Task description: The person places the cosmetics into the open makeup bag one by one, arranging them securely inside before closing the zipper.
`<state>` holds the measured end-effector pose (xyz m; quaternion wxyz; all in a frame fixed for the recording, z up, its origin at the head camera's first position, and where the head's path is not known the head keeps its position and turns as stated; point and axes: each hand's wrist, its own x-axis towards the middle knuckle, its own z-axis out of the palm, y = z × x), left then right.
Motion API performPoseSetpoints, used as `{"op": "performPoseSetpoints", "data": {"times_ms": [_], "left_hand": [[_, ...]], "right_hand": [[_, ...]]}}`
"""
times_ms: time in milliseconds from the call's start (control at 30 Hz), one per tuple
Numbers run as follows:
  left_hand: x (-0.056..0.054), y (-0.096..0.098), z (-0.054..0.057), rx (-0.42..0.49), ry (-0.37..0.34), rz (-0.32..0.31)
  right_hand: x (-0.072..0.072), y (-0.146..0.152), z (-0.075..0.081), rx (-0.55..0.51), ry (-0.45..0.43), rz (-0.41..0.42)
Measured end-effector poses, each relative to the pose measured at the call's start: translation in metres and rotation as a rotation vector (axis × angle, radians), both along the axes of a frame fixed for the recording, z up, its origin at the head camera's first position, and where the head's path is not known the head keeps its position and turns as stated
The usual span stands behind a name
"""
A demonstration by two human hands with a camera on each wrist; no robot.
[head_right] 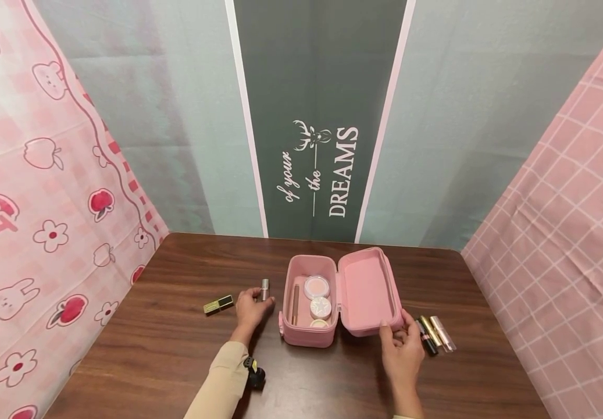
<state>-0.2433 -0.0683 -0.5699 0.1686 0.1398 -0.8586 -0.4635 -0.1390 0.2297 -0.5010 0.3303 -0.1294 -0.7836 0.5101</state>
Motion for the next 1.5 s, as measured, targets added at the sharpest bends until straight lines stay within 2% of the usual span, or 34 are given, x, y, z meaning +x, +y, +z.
{"op": "performPoseSetpoints", "data": {"times_ms": [233,433,700,933,1033,1167,1267,1367,1500], "left_hand": [[-0.01,0.001,0.009,-0.072,-0.101,0.069],[-0.012,0.001,0.011,-0.092,-0.151,0.101],[-0.012,-0.002,0.01,-0.079,-0.134,0.108],[-0.011,-0.005,0.018,-0.034,-0.133,0.115],[-0.009,-0.007,0.022,0.026,-0.079,0.142],[-0.004,-0.009,0.026,0.07,0.071,0.201],[0.0,-0.01,0.027,0.055,0.17,0.249],[0.003,-0.012,0.029,0.051,0.214,0.278],[0.005,-0.013,0.03,0.064,0.211,0.293]], "right_hand": [[-0.001,0.0,0.0,-0.001,-0.002,-0.001],[-0.001,-0.001,0.0,-0.001,0.004,0.004],[-0.002,-0.002,-0.001,-0.003,0.01,0.001],[-0.002,-0.001,-0.001,-0.001,-0.009,-0.013],[-0.002,-0.001,-0.001,-0.003,-0.011,-0.012],[-0.002,-0.001,-0.001,0.002,-0.002,-0.012],[-0.001,0.0,-0.001,0.006,0.001,-0.016],[-0.001,0.0,-0.001,0.0,-0.003,-0.013],[0.0,-0.001,0.0,-0.008,-0.007,-0.008]]}}
